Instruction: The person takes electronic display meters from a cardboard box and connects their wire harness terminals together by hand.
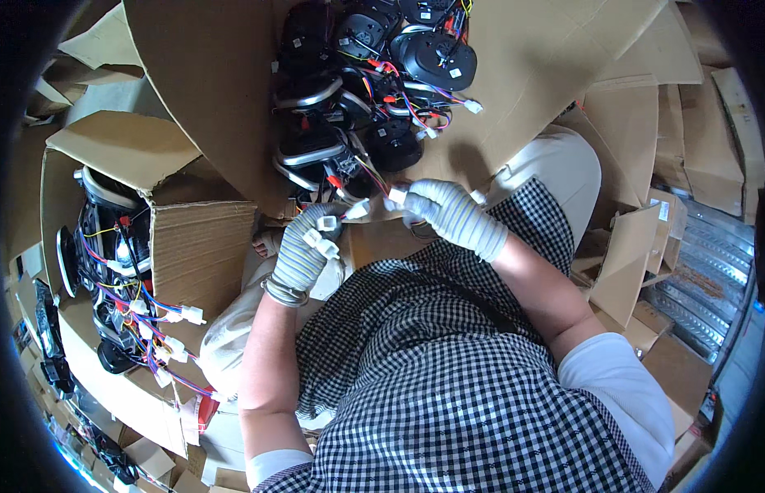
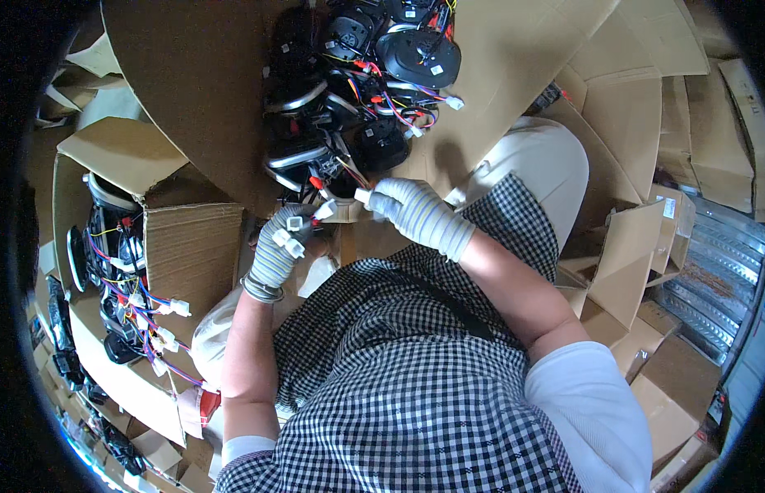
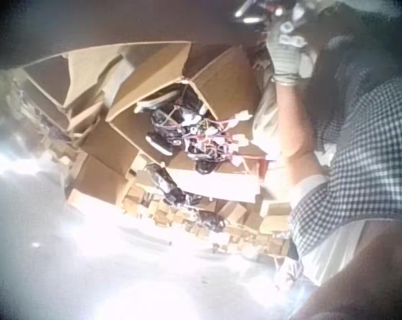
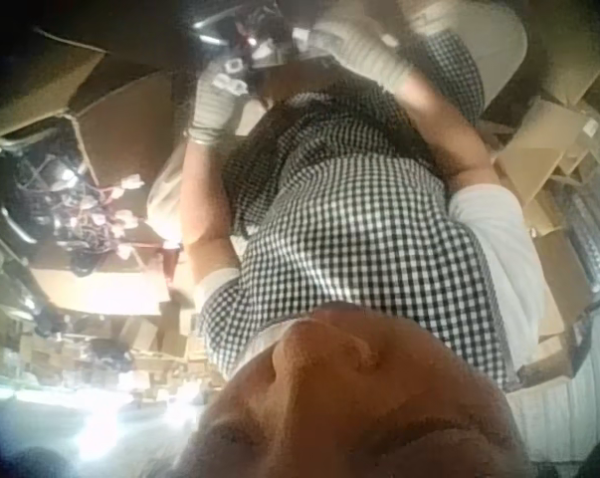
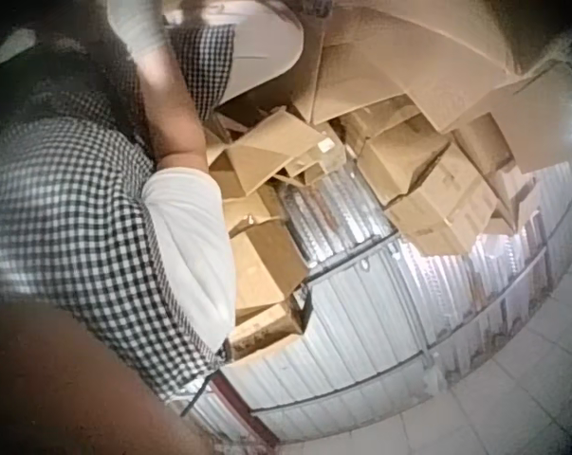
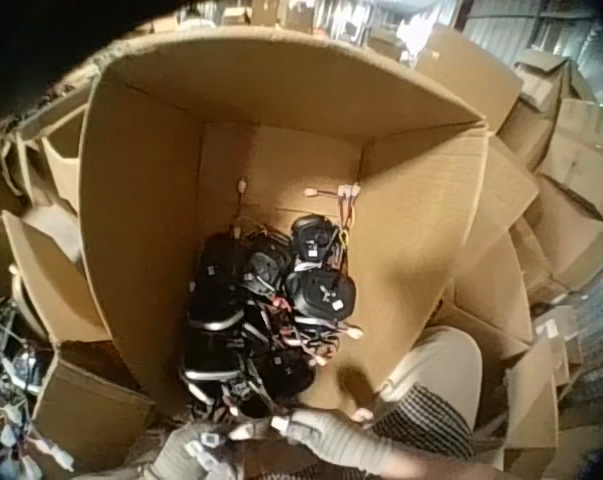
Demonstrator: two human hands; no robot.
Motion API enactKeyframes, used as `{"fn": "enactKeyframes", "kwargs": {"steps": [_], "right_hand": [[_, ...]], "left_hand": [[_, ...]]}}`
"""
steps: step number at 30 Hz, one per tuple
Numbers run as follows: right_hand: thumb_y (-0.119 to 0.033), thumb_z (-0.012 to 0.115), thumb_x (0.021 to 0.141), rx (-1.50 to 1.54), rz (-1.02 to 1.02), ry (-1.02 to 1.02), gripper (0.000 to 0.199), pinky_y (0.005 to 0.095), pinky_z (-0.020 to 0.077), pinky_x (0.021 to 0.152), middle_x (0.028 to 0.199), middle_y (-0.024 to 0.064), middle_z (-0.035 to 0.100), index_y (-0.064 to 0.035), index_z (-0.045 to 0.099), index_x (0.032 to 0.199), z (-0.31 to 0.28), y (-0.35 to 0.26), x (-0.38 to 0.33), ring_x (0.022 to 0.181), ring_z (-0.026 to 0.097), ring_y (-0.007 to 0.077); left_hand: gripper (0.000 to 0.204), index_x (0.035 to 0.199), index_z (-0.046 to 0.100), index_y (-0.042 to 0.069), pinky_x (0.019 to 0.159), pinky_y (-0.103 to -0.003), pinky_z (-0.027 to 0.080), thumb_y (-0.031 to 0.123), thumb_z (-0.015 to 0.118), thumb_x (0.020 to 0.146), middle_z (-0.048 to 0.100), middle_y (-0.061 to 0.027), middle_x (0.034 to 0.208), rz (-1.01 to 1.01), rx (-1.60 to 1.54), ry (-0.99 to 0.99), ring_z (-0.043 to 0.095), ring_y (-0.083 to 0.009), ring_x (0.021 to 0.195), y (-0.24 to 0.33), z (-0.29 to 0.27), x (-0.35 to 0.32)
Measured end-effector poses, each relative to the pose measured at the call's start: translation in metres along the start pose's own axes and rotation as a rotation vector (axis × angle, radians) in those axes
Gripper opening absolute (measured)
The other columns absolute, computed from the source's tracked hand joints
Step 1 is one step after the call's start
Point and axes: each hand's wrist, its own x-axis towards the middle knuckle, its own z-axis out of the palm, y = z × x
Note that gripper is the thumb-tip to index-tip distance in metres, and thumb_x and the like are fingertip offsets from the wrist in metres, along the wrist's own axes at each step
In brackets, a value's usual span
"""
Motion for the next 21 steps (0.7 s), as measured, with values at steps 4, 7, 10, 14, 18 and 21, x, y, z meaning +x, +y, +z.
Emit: {"fn": "enactKeyframes", "kwargs": {"steps": [4,7,10,14,18,21], "right_hand": [[-0.024,0.054,0.089,0.121,0.009,-0.054,0.025,0.0222,0.0432,0.054,0.067,0.0027,0.058,-0.0009,0.062,0.089,0.011,-0.009,0.0,0.055,0.051,0.0063],[-0.023,0.054,0.089,0.139,0.117,-0.134,0.021,0.0225,0.0433,0.054,0.066,0.0006,0.059,-0.0033,0.063,0.092,0.016,-0.016,0.007,0.055,0.051,0.0069],[-0.021,0.054,0.089,0.235,0.08,-0.202,0.021,0.019,0.0363,0.049,0.07,-0.0008,0.059,-0.0037,0.064,0.097,0.027,-0.018,0.009,0.052,0.045,0.0041],[-0.019,0.057,0.085,0.472,0.317,-0.471,0.021,0.0183,0.0283,0.039,0.059,-0.0015,0.052,-0.0013,0.065,0.092,0.014,-0.008,0.019,0.042,0.038,0.004],[-0.02,0.059,0.084,0.597,0.453,-0.466,0.022,0.0189,0.0222,0.033,0.052,-0.0036,0.046,0.0004,0.065,0.09,0.027,0.006,0.014,0.037,0.032,0.0031],[-0.031,0.06,0.086,0.512,0.436,-0.393,0.029,0.0168,0.0266,0.041,0.059,-0.0043,0.05,-0.0031,0.066,0.091,0.038,0.004,0.009,0.046,0.037,0.002]], "left_hand": [[0.026,0.107,0.061,0.004,0.069,-0.022,0.046,0.003,0.056,0.082,0.062,-0.0039,0.09,-0.015,0.136,0.035,0.055,-0.009,0.077,0.006,0.005,0.003],[0.026,0.107,0.061,0.004,0.066,-0.022,0.046,0.001,0.056,0.081,0.062,-0.0027,0.09,-0.091,-0.106,0.019,0.055,-0.008,0.075,-0.011,0.003,-0.001],[0.028,0.106,0.061,0.003,0.063,-0.021,0.045,-0.001,0.055,0.079,0.061,-0.0014,0.085,-0.027,-0.022,0.034,0.054,-0.0072,0.072,-0.012,0.006,-0.003],[0.026,0.102,0.063,0.002,0.061,-0.023,0.045,0.001,0.056,0.077,0.06,-0.004,0.08,0.153,0.099,0.026,0.055,-0.0094,0.069,-0.012,0.005,-0.003],[0.025,0.098,0.063,0.002,0.061,-0.026,0.046,0.006,0.061,0.073,0.06,-0.0041,0.076,0.079,0.123,-0.078,0.056,-0.0119,0.066,0.0,0.007,-0.005],[0.028,0.097,0.062,0.002,0.062,-0.027,0.048,0.009,0.065,0.07,0.06,-0.0041,0.076,-0.242,-0.188,-0.089,0.056,-0.012,0.066,0.006,0.013,-0.01]]}}
